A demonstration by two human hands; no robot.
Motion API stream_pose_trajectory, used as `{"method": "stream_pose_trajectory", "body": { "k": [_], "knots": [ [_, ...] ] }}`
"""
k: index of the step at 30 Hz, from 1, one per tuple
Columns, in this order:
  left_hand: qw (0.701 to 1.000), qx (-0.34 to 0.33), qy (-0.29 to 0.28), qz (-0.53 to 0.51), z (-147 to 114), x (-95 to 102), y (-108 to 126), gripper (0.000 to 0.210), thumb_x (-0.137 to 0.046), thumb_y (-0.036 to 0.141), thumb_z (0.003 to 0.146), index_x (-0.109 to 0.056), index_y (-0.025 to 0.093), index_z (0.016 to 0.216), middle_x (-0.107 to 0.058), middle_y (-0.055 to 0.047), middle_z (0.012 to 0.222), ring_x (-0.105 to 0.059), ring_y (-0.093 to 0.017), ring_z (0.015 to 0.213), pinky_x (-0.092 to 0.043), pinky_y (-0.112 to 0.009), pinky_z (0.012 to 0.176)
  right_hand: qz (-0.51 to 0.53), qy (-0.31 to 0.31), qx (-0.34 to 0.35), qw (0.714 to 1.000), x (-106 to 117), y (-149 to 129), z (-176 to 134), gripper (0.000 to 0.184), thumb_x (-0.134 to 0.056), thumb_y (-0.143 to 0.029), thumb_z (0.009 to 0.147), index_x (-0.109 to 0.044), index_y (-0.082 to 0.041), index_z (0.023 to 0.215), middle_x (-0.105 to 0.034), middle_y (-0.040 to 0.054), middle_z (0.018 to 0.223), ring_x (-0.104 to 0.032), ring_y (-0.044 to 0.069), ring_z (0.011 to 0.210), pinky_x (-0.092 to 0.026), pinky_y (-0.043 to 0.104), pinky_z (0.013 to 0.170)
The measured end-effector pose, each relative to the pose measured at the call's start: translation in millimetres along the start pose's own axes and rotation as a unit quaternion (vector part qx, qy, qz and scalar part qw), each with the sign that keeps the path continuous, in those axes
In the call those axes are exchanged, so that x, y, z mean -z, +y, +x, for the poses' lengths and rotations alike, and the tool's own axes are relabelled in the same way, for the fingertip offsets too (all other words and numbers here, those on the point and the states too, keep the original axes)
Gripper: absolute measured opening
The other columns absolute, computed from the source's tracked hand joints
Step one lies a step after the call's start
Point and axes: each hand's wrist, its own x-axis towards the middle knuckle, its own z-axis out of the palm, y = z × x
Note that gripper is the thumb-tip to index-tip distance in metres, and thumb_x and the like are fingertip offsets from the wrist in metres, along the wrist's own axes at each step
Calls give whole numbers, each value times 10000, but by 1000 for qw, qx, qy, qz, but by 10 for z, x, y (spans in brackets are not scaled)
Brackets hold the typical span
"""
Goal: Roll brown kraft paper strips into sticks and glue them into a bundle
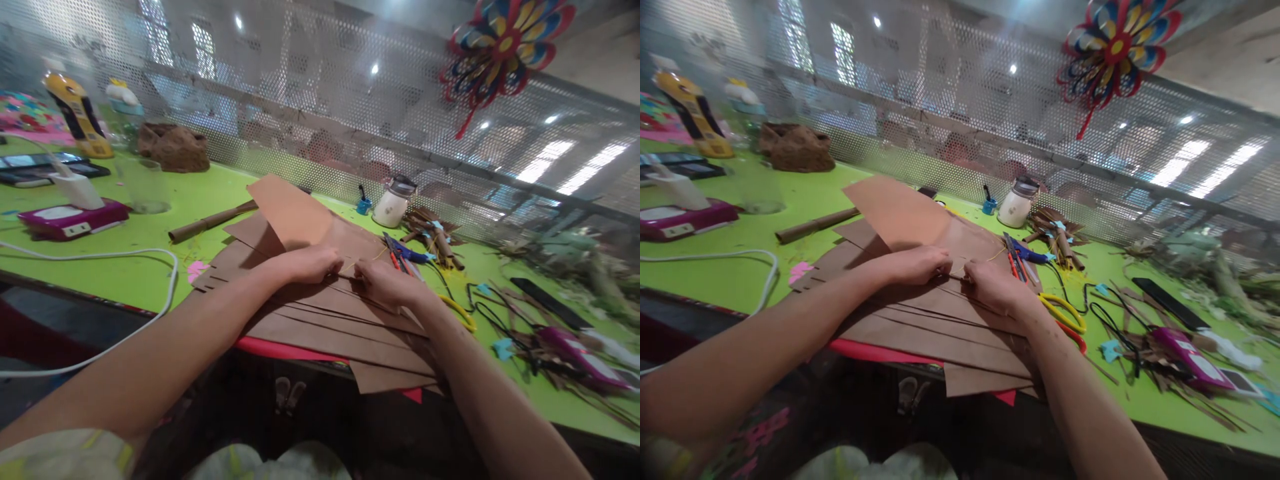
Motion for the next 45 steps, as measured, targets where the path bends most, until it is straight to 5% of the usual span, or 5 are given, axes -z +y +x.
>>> {"method": "stream_pose_trajectory", "body": {
  "k": [10,15,25,33,45],
  "knots": [
    [998,44,-12,-31,-13,-31,-33,110,-518,133,669,-607,161,727,-575,-47,693,-446,-144,628,-300,-255,624,-27,-10,-9,1000,97,95,-31,143,-512,-233,732,-635,-170,771,-651,80,782,-555,169,687,-322,235,560],
    [999,39,-19,18,6,-21,-32,135,-490,133,681,-612,158,735,-588,-59,712,-441,-133,599,-298,-250,592,24,36,-3,999,172,170,-25,200,-492,-151,709,-656,-151,823,-655,70,815,-562,156,720,-360,222,623],
    [997,2,3,79,9,-40,-4,140,-458,195,742,-578,139,692,-563,-44,680,-416,-115,569,-286,-236,548,-9,-11,1,1000,67,-20,-16,184,-509,-310,750,-640,-183,778,-651,49,761,-567,151,662,-334,221,571],
    [995,-28,7,92,13,-33,11,147,-459,186,752,-583,127,699,-574,-56,712,-439,-119,603,-300,-235,568,-94,-14,-4,995,63,-193,-53,226,-418,-279,794,-600,-152,753,-636,92,759,-562,171,643,-281,248,524],
    [990,-51,0,134,1,-10,11,132,-481,171,721,-608,135,717,-567,-71,752,-472,-144,652,-311,-258,593,-145,62,26,987,-1,-448,-156,214,-382,-201,803,-578,-128,760,-616,104,752,-558,178,650,-293,270,565]
  ]
}}
